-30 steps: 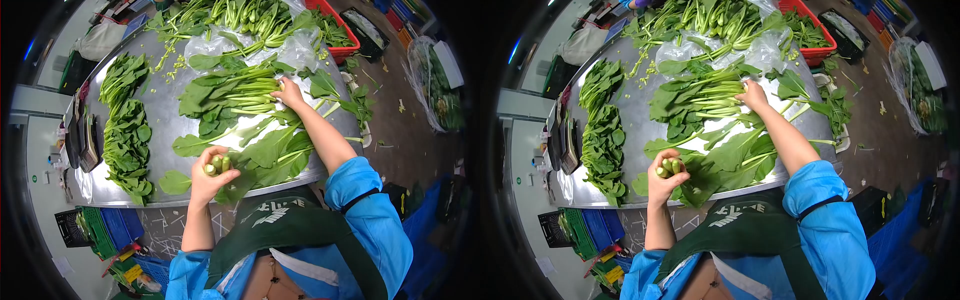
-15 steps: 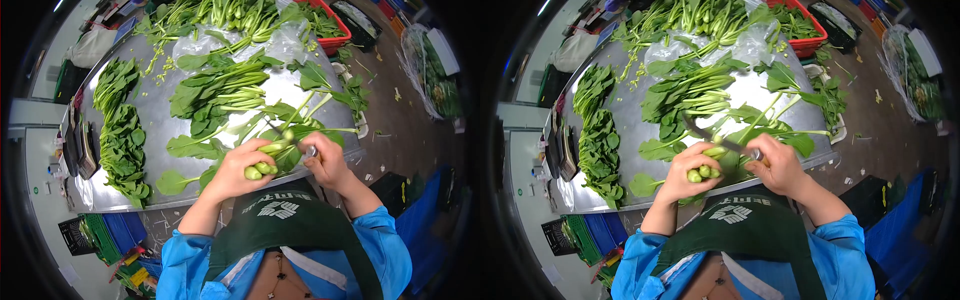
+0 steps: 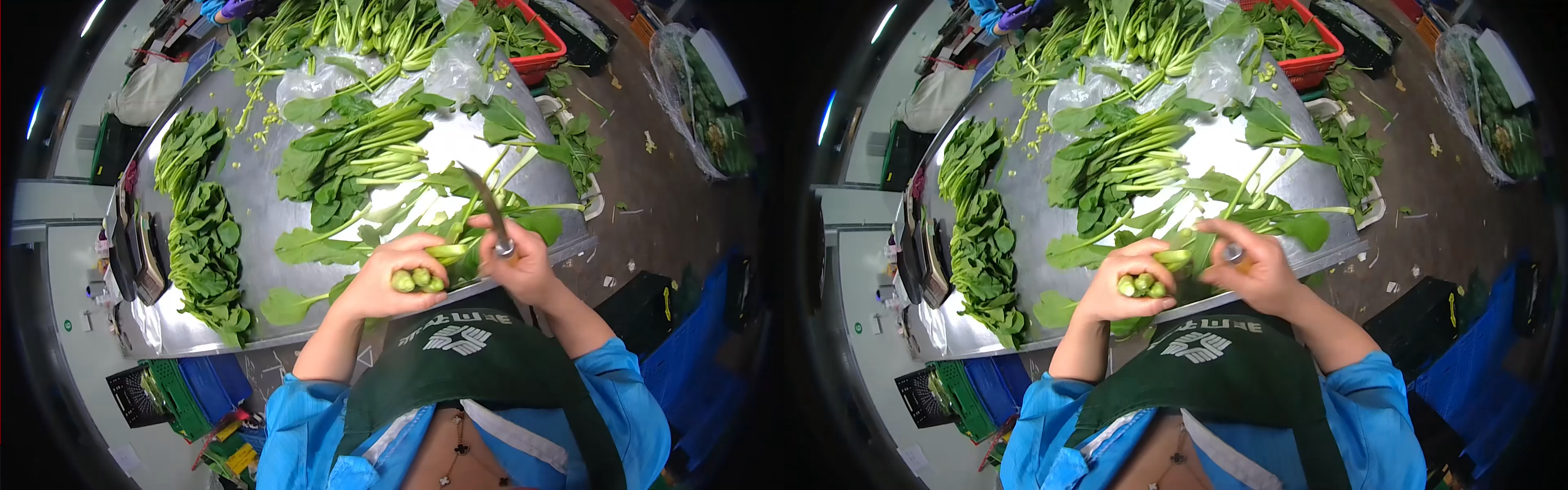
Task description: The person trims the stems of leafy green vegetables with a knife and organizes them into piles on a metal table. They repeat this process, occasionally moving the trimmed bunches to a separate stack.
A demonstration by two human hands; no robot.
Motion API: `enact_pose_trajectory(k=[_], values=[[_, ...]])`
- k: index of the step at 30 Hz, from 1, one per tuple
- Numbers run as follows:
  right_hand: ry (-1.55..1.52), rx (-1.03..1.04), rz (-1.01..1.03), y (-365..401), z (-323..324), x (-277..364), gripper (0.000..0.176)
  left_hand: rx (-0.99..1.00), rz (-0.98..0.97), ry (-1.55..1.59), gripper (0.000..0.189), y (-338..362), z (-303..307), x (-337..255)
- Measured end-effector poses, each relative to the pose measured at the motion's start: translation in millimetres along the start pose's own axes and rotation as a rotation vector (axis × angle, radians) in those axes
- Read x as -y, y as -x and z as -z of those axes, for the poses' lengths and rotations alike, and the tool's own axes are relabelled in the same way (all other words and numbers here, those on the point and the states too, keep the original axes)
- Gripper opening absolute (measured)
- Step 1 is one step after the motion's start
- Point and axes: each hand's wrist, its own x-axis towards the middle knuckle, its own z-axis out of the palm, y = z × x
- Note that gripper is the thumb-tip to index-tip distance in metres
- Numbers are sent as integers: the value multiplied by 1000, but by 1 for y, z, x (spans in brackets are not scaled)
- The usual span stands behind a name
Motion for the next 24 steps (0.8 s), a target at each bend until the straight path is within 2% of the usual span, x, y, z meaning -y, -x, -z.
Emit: enact_pose_trajectory(k=[1, 3, 4, 5, 7, 9, 11, 13, 15, 17, 18, 19, 21, 22, 24], values=[[107, 31, 170, -8, -11, 2, 37, -5, 5, 0, 16, 3, 1, 1], [303, 72, 376, -26, -15, -8, 30, 46, -23, 68, 21, 5, 5, 7], [305, 82, 381, -31, -18, -5, 30, -101, -64, 80, 20, 5, 3, 9], [305, 36, 329, -35, -21, 0, 27, -301, -114, -166, 19, 8, 5, 8], [302, 2, 274, -41, -32, 1, 24, -511, -251, -282, 21, 12, 6, 10], [50, -15, 150, -43, -48, -5, 23, -500, -89, -85, 24, 17, -7, 16], [-36, 5, 119, -54, -55, -10, 23, -577, -152, -203, 28, 22, -3, 15], [-11, 9, 138, -87, -47, -17, 20, -810, -21, 160, 32, 39, 12, 24], [300, -291, 0, -156, -8, -63, 21, -895, -61, 431, 41, 60, 34, 22], [691, -336, -102, -211, 22, -109, 26, -837, -80, 503, 52, 80, 48, 21], [862, -314, 187, -232, 35, -144, 34, -822, -48, 479, 49, 87, 48, 20], [855, -307, 193, -247, 40, -157, 34, -831, -49, 472, 49, 92, 49, 20], [1007, -144, 221, -268, 44, -167, 43, -734, 141, 220, 35, 97, 49, 17], [1095, -56, 27, -274, 47, -168, 43, -727, 181, 115, 25, 93, 47, 11], [1189, 19, -35, -279, 55, -169, 40, -711, 250, -63, 25, 89, 46, 8]])
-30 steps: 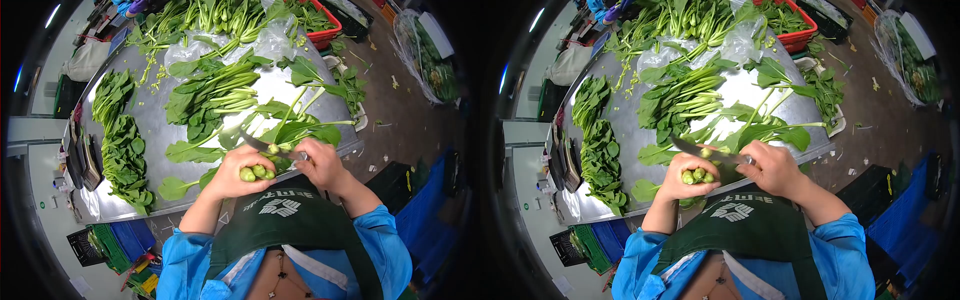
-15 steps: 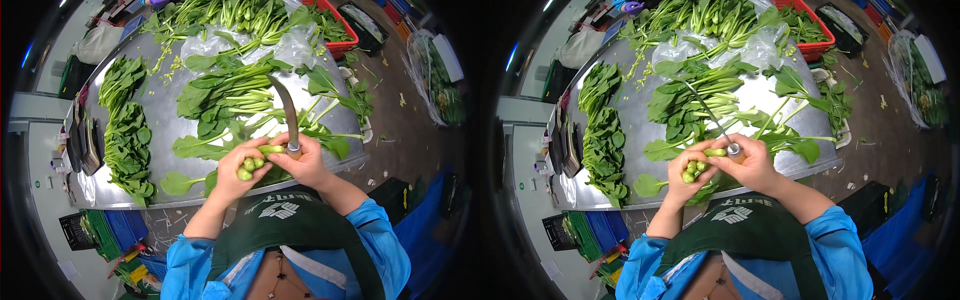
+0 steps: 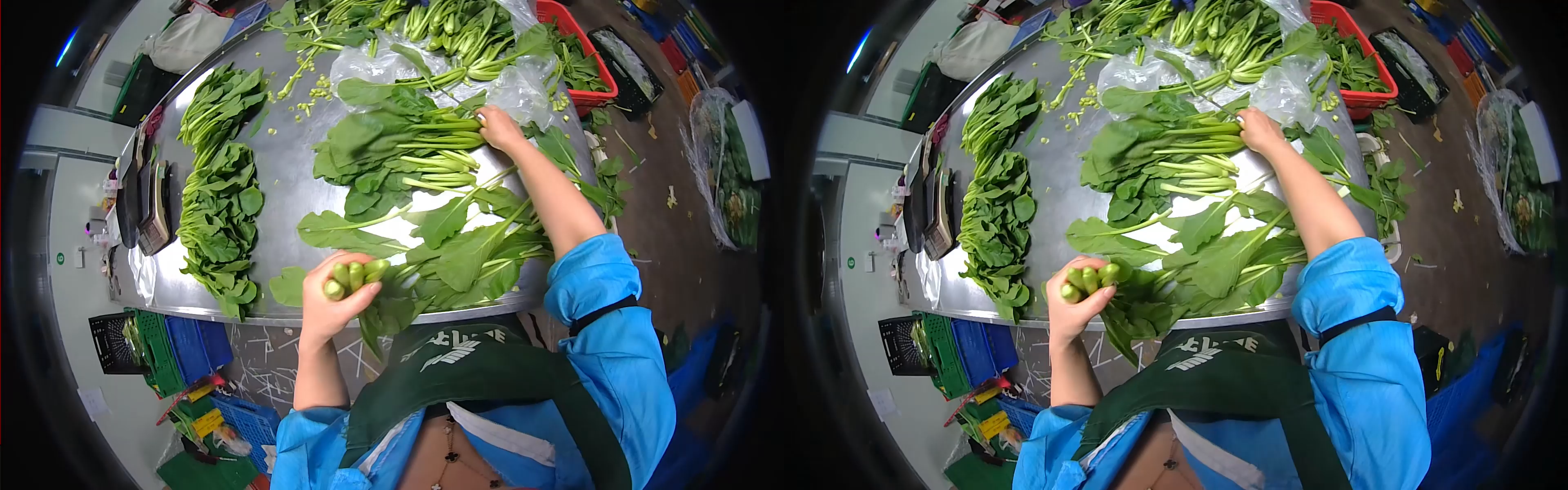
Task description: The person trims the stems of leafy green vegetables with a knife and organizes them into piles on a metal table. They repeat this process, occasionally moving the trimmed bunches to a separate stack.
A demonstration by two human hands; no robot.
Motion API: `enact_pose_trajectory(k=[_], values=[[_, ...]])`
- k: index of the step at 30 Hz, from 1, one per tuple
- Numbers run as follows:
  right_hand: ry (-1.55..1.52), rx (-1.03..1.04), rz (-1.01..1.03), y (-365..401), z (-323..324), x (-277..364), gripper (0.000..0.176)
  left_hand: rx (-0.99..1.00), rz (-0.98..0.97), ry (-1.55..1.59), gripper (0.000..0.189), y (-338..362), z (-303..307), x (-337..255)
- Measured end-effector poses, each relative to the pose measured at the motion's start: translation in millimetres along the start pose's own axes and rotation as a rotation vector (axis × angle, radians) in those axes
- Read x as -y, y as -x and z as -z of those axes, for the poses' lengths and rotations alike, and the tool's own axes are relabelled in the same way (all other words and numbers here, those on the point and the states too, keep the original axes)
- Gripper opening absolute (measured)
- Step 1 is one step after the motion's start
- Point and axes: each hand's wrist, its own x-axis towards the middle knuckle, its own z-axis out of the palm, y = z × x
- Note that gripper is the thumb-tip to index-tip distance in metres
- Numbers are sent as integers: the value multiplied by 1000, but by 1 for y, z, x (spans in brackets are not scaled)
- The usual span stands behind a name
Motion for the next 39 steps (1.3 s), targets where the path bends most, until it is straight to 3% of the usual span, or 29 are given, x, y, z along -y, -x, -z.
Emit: enact_pose_trajectory(k=[1, 3, 5, 7, 8, 10, 11, 13, 15, 17, 19, 22, 29, 31, 32, 33, 35, 37, 38, 39], values=[[102, 84, -19, 0, 4, -3, 38, -4, -15, -68, 24, -1, -1, 3], [98, 30, 64, 13, 15, -8, 34, 15, -47, -166, 24, -2, -2, 7], [-115, 18, 157, 35, 40, -1, 35, 40, -79, -261, 23, -4, -7, 8], [-510, 75, 33, 79, 75, 32, 31, 55, -385, -381, 24, -11, -21, 7], [-519, -8, 169, 105, 86, 48, 29, 52, -383, -378, 24, -17, -29, -3], [-533, -125, 405, 157, 104, 82, 27, 116, -642, -662, 25, -28, -47, -31], [-537, -163, 509, 179, 114, 99, 27, 125, -641, -659, 25, -33, -57, -33], [-629, -110, 499, 213, 131, 123, 29, 282, -751, -540, 27, -41, -73, -37], [-683, -228, 443, 233, 130, 121, 28, 379, -743, -399, 27, -41, -77, -36], [-606, -217, 320, 249, 139, 111, 27, 414, -545, -146, 22, -39, -81, -39], [-515, -191, 360, 260, 142, 107, 31, 425, -578, -128, 23, -39, -84, -43], [-471, -165, 365, 267, 145, 110, 32, 481, -460, -19, 28, -38, -89, -45], [-474, -310, 401, 269, 128, 93, 31, 512, -390, 32, 27, -38, -88, -50], [-550, -396, 135, 267, 101, 69, 24, 478, -372, 108, 27, -44, -79, -42], [-791, -398, -112, 282, 91, 56, 16, 450, -392, 200, 26, -51, -76, -35], [-1009, -406, -36, 283, 93, 65, 14, 419, -392, 293, 26, -51, -73, -31], [-1087, -430, 119, 267, 106, 91, 22, 402, -395, 259, 23, -53, -72, -38], [-1323, -177, 178, 248, 130, 124, 36, 479, -576, 202, 23, -58, -71, -40], [-1306, -124, 301, 234, 130, 132, 41, 494, -546, 259, 23, -56, -71, -40], [-1219, -113, 452, 221, 130, 139, 34, 469, -574, 258, 23, -55, -71, -42]])
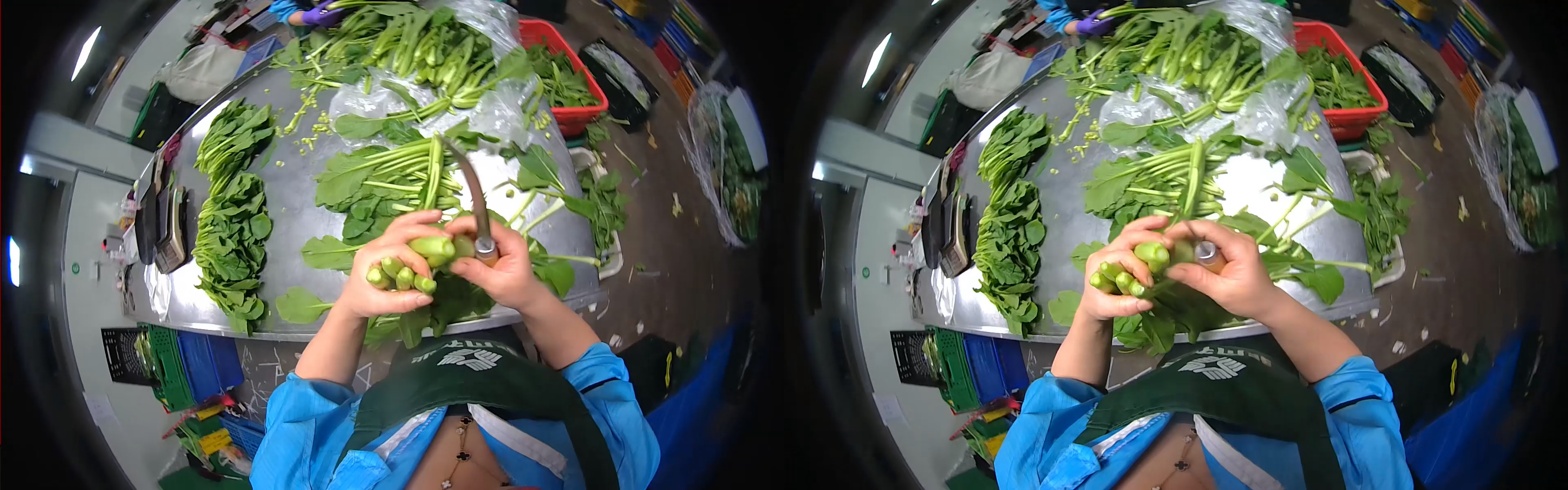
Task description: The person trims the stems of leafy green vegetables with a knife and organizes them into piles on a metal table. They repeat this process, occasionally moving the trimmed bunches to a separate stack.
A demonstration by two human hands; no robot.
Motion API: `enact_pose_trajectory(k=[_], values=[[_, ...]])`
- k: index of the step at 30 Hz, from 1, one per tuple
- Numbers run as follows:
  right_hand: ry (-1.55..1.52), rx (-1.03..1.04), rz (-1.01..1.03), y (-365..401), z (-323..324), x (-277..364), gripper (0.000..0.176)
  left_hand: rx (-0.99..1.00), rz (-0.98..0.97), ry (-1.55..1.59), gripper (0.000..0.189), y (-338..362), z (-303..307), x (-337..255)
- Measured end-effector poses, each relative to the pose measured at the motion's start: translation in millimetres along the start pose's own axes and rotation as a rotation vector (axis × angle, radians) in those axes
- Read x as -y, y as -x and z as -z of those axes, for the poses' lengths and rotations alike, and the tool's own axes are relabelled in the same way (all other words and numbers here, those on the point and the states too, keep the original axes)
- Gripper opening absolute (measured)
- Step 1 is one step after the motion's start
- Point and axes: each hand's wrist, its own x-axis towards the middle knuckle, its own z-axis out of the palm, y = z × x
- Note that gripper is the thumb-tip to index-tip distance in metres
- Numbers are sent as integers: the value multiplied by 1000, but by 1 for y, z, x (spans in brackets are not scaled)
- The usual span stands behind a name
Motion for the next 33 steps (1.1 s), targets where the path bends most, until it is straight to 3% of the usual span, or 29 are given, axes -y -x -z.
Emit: enact_pose_trajectory(k=[2, 4, 5, 6, 7, 8, 9, 10, 12, 14, 16, 19, 21, 22, 24, 26, 28, 30, 32, 33], values=[[128, -21, -22, -10, 6, -14, 24, -129, 25, 158, 22, 10, 12, -5], [66, -366, -51, -28, 40, -29, 10, -380, -153, 354, 22, 31, 41, -15], [319, -546, -317, -40, 65, -17, 11, -567, -220, 450, 22, 45, 52, -27], [353, -583, -240, -48, 102, -35, 12, -750, -301, 546, 22, 62, 61, -41], [494, -640, -115, -56, 131, -51, 15, -839, -364, 594, 22, 82, 73, -47], [640, -596, -106, -58, 179, -80, 24, -908, -426, 650, 23, 106, 84, -50], [820, -524, -125, -59, 185, -81, 38, -1022, -446, 715, 27, 132, 91, -52], [1250, -417, -77, -56, 191, -79, 49, -1141, -454, 723, 36, 157, 101, -52], [1186, -471, -165, -45, 186, -83, 54, -1187, -463, 878, 43, 214, 123, -51], [1170, -508, -121, -39, 160, -91, 48, -1455, -467, 744, 47, 283, 159, -40], [709, -347, -210, -36, 142, -117, 38, -1700, -453, 648, 37, 337, 211, -38], [748, -181, -258, -38, 47, -121, 29, -1686, -386, 568, 33, 411, 300, -35], [728, -130, -283, -42, -26, -124, 27, -1850, -119, 424, 34, 441, 360, -31], [708, -72, -313, -45, -56, -126, 25, -1880, 4, 386, 43, 462, 389, -18], [757, 45, -370, -49, -105, -144, 24, -1851, 647, -203, 61, 495, 424, 15], [740, 112, -406, -51, -170, -152, 25, -1652, 1068, -446, 76, 532, 434, 67], [684, 166, -518, -40, -208, -180, 27, -1472, 1417, -753, 79, 547, 439, 100], [829, 252, -410, -26, -230, -212, 28, -1381, 1462, -764, 78, 551, 433, 99], [1107, 419, -328, -16, -232, -232, 28, -1489, 959, -210, 73, 555, 415, 89], [1144, 477, -450, -11, -233, -234, 30, -1440, 901, -77, 76, 548, 408, 72]])
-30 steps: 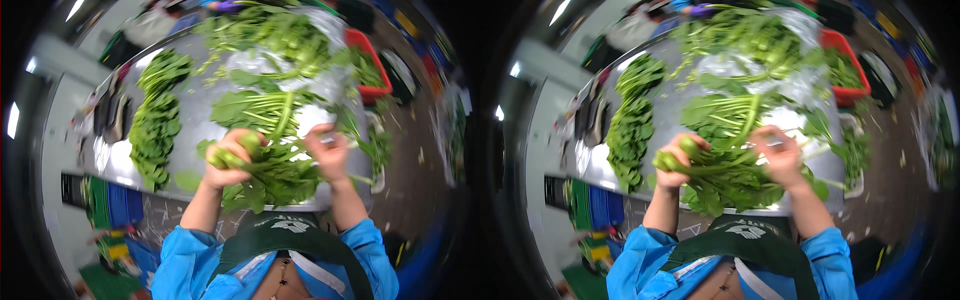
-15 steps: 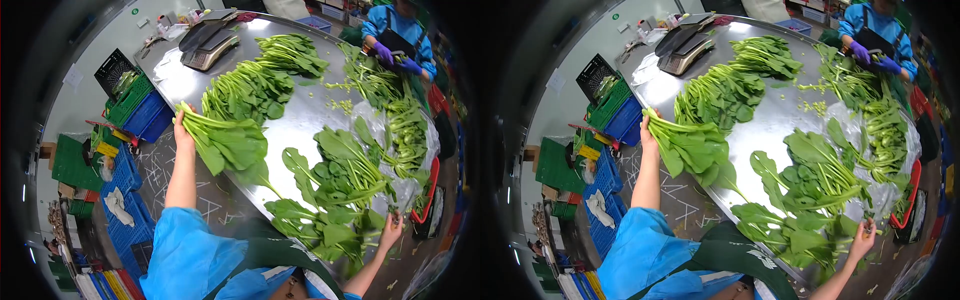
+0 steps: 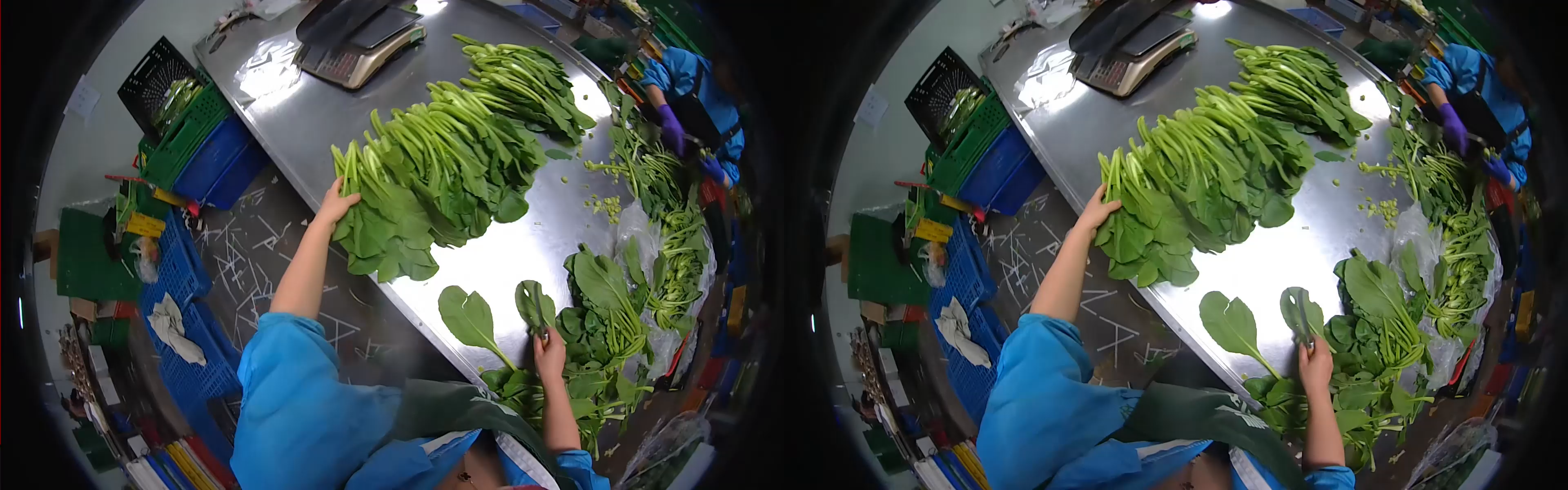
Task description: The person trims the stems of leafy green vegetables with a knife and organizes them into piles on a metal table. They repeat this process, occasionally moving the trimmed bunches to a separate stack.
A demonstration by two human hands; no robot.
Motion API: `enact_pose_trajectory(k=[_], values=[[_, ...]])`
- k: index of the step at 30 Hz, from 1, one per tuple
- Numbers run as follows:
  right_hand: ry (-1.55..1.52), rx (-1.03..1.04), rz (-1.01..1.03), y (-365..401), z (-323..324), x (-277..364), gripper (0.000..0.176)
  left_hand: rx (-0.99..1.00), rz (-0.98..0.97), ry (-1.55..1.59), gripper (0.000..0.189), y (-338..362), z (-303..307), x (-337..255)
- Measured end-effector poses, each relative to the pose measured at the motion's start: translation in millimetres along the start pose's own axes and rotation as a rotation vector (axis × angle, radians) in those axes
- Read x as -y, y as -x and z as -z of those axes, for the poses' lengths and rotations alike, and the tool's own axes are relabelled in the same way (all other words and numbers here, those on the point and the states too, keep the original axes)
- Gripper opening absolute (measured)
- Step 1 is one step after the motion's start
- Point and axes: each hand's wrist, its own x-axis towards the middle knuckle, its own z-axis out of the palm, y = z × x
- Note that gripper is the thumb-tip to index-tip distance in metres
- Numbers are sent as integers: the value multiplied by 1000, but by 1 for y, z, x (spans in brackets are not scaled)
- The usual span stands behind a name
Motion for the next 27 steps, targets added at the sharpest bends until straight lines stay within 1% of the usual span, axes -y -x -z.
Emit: enact_pose_trajectory(k=[1, 2, 3, 4, 5, 6, 7, 8, 9, 10, 11, 14, 15, 16, 17, 19, 21, 22, 23, 25, 27], values=[[33, 103, -78, 1, -3, 1, 32, -7, 16, 7, 76, 7, 2, -6], [39, 116, -74, 1, -3, 8, 32, 19, 10, 85, 80, 11, 6, -11], [116, 85, 33, 3, 0, 15, 34, 47, 5, 162, 84, 16, 9, -18], [192, 54, 140, 6, 2, 20, 36, 12, 102, 313, 91, 21, 10, -32], [208, -70, 282, -2, 5, 24, 38, 6, 116, 317, 91, 23, 8, -44], [222, -190, 429, -21, 8, 30, 40, -92, 160, 381, 92, 24, 2, -54], [4, -124, 359, -45, 18, 49, 40, -188, 212, 442, 94, 22, 0, -54], [-114, -140, 338, -74, 21, 60, 40, -217, 260, 262, 95, -2, -2, -27], [-217, -186, 380, -112, 13, 57, 40, -221, 273, 268, 95, -3, -8, -16], [-183, -150, 364, -148, 21, 80, 44, -223, 188, 92, 95, -4, -19, -11], [-342, -104, 235, -181, 20, 100, 48, -225, 102, -84, 94, -5, -27, -9], [-422, -163, 294, -279, 5, 140, 59, -308, 114, -78, 90, 18, -41, -15], [-437, -138, 294, -319, -6, 136, 61, -313, 115, -78, 90, 20, -47, -10], [-454, -115, 297, -354, -20, 130, 64, -381, 72, -32, 91, 19, -54, -2], [-459, -112, 298, -367, -32, 135, 64, -446, 31, 9, 91, 19, -61, 3], [-718, 57, 138, -378, -50, 151, 68, -483, 39, 51, 96, 20, -83, -5], [-725, 130, 122, -363, -68, 171, 70, -529, 79, 60, 96, 19, -104, -21], [-715, 103, 20, -344, -60, 196, 69, -524, 83, 60, 96, 15, -115, -28], [-742, 136, 62, -362, -72, 186, 63, -554, 99, 115, 96, 11, -125, -34], [-874, 197, 99, -379, -73, 197, 53, -600, 155, 181, 96, 0, -147, -51], [-789, 180, 187, -395, -65, 219, 65, -667, 150, 259, 96, -20, -168, -59]])
